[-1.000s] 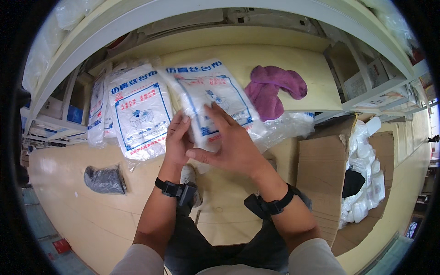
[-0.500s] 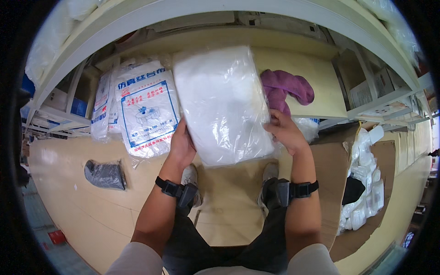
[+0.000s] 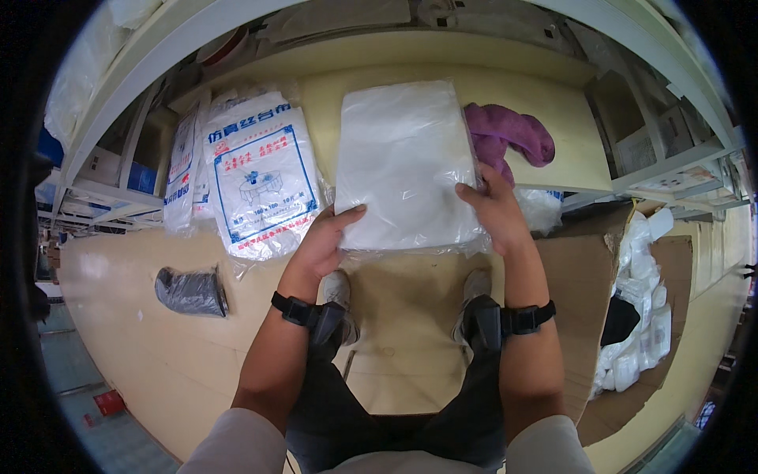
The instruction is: The person wipes the plastic-wrapped packages on a shelf with a purple cloth. They handle each package one at a time, wiping the front and back surfaces, then placing them back on the shelf.
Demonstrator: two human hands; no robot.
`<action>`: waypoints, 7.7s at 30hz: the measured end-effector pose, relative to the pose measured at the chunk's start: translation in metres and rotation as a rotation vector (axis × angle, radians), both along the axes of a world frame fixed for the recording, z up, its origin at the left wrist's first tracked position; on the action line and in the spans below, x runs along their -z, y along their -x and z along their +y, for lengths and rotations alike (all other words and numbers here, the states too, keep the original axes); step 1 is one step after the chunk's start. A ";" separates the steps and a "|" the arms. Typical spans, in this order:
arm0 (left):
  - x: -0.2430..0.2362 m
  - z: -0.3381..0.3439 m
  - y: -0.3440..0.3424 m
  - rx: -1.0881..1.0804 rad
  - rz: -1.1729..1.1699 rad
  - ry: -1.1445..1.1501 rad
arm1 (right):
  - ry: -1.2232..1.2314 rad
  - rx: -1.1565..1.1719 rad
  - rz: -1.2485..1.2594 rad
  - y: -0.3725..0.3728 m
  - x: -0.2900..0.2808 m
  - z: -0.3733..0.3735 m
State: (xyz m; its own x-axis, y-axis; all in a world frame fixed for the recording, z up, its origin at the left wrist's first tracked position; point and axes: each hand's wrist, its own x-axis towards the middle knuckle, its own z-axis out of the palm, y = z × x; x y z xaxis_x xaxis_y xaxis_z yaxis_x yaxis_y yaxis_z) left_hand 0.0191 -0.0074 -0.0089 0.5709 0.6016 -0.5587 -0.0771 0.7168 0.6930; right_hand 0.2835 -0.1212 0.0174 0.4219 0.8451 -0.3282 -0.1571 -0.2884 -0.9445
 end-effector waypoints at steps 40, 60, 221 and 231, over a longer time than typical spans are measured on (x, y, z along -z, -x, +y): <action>-0.026 0.008 0.006 -0.174 0.380 -0.652 | -0.095 -0.128 -0.026 0.000 -0.020 -0.005; 0.008 0.010 0.018 -0.015 0.182 -0.208 | 0.277 -0.206 -0.160 -0.004 -0.005 -0.004; 0.046 -0.057 0.002 0.233 0.351 -0.439 | -0.302 -0.056 -1.440 0.067 0.052 0.061; 0.048 -0.042 0.023 0.257 0.426 -0.561 | -0.091 0.444 -1.434 0.012 0.007 0.047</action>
